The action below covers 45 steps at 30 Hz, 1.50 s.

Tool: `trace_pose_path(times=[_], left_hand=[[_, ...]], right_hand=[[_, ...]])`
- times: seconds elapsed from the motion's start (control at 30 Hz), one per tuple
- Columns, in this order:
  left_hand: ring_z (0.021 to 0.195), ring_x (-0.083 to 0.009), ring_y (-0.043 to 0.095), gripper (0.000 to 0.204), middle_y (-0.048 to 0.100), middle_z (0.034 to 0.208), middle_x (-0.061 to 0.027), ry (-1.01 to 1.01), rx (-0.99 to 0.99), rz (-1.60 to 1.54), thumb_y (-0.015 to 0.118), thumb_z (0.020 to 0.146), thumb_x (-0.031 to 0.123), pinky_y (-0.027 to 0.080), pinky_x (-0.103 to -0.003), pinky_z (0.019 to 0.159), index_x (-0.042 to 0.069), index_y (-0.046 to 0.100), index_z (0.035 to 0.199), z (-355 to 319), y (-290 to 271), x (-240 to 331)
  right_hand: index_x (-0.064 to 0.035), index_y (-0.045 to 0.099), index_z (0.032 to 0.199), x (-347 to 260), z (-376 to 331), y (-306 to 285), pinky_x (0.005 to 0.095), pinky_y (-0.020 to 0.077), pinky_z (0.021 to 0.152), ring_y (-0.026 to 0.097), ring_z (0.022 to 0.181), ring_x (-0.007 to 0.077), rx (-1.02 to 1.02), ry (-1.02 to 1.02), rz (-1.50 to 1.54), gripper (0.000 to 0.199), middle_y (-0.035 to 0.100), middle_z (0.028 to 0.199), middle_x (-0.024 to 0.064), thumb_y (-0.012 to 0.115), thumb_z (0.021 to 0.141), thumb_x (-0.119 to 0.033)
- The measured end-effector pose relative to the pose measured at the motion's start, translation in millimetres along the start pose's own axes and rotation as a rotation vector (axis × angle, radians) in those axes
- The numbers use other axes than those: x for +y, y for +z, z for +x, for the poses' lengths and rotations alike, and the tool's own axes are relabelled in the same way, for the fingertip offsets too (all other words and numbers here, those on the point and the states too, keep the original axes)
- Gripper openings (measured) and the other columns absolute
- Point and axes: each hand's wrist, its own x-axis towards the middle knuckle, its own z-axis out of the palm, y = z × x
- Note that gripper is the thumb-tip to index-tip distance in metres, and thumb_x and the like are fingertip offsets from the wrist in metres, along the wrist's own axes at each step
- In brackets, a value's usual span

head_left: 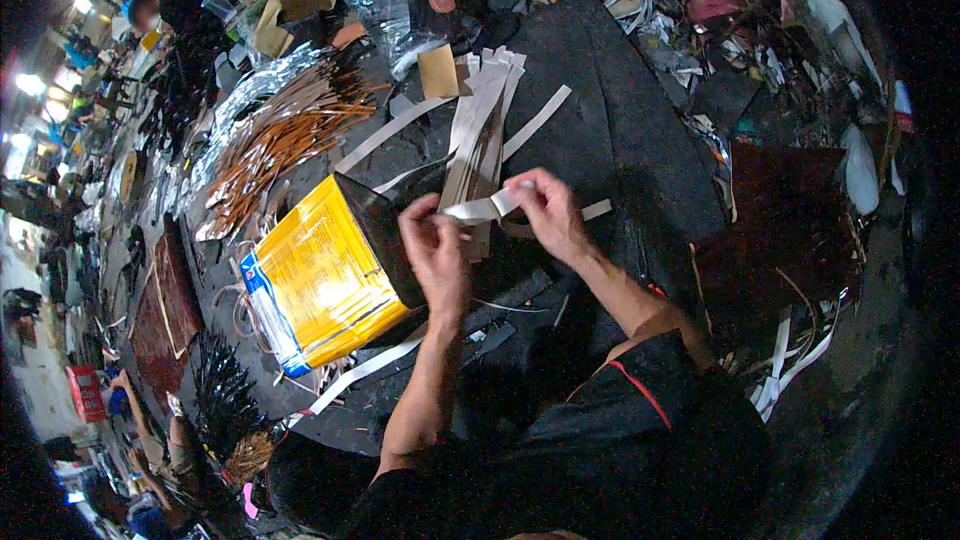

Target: The person repeatedly picks up white straps from a pile, measures them against a yellow box, and cuts them into shorter pieces using scissors. The cut pieces are placed on the table.

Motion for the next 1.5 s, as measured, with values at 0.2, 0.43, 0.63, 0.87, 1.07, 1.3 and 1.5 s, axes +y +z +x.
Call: trace_pose_path(times=[0.2, 0.43, 0.63, 0.87, 1.07, 1.3, 1.5], left_hand=[[0.098, -0.0163, 0.053, 0.034, 0.053, 0.105, -0.0103, 0.268, 0.290, -0.270, 0.049, 0.093, 0.015, 0.046, -0.029, 0.085, 0.001, 0.043, 0.124, 52.8, -93.2, 85.0], [0.096, -0.0268, 0.059, 0.059, 0.056, 0.107, -0.0175, 0.566, 0.160, -0.237, 0.068, 0.078, 0.016, 0.050, -0.041, 0.088, -0.003, 0.040, 0.127, 109.0, -355.2, 87.9], [0.092, -0.0225, 0.060, 0.053, 0.058, 0.105, -0.0144, 0.429, 0.471, 0.718, 0.060, 0.081, 0.011, 0.050, -0.035, 0.084, -0.002, 0.043, 0.129, 119.0, -317.7, 109.6], [0.089, -0.0191, 0.060, 0.044, 0.060, 0.103, -0.0132, 0.411, 0.239, 0.703, 0.055, 0.084, 0.010, 0.050, -0.029, 0.078, -0.001, 0.050, 0.126, 127.7, -155.0, 184.5], [0.086, -0.0137, 0.060, 0.034, 0.063, 0.096, -0.0066, 0.041, -0.563, 0.112, 0.055, 0.089, 0.020, 0.049, -0.025, 0.076, 0.000, 0.057, 0.116, 44.0, 25.1, 190.8], [0.089, -0.0151, 0.062, 0.026, 0.063, 0.096, -0.0113, 0.452, -0.849, -0.213, 0.058, 0.090, 0.014, 0.050, -0.027, 0.079, -0.003, 0.055, 0.110, 87.7, 82.9, 168.1], [0.094, -0.0322, 0.062, 0.033, 0.064, 0.104, -0.0197, -0.051, -0.324, 0.391, 0.055, 0.087, 0.021, 0.047, -0.036, 0.082, -0.003, 0.057, 0.111, 98.8, 55.3, -71.5]], right_hand=[[-0.0006, 0.059, 0.100, 55.9, 42.4, -71.3, 0.0251, 0.0501, 0.061, 0.061, 0.063, 0.0129, 0.234, 0.124, -0.004, 0.020, 0.063, 0.083, 0.0068, 0.055, 0.094, -0.019], [-0.0013, 0.060, 0.100, 209.4, 8.9, -234.7, 0.0274, 0.0511, 0.052, 0.061, 0.058, 0.0131, 0.626, 0.326, -0.382, 0.021, 0.064, 0.080, 0.0083, 0.059, 0.090, -0.020], [-0.0006, 0.063, 0.097, 210.1, -9.5, -286.0, 0.0383, 0.0539, 0.057, 0.067, 0.059, 0.0265, 0.883, 0.542, -0.995, 0.024, 0.068, 0.082, 0.0156, 0.055, 0.090, -0.022], [0.0020, 0.060, 0.107, 188.0, -8.3, -304.5, 0.0323, 0.0560, 0.057, 0.067, 0.063, 0.0231, 0.935, 0.446, -0.473, 0.028, 0.066, 0.086, 0.0164, 0.056, 0.091, -0.022], [0.0007, 0.059, 0.108, 90.4, 43.9, -208.8, 0.0320, 0.0565, 0.071, 0.061, 0.073, 0.0154, 0.587, 0.094, 0.208, 0.025, 0.061, 0.093, 0.0092, 0.056, 0.091, -0.018], [0.0001, 0.052, 0.119, 7.2, 64.0, -226.9, 0.0284, 0.0539, 0.069, 0.063, 0.079, 0.0187, 0.968, -0.346, -0.219, 0.029, 0.060, 0.104, 0.0138, 0.055, 0.090, -0.005], [-0.0064, 0.052, 0.123, -5.5, 43.7, -204.7, 0.0361, 0.0465, 0.086, 0.050, 0.109, 0.0274, 1.069, -0.318, -0.845, 0.044, 0.050, 0.115, 0.0175, 0.066, 0.084, -0.021]])
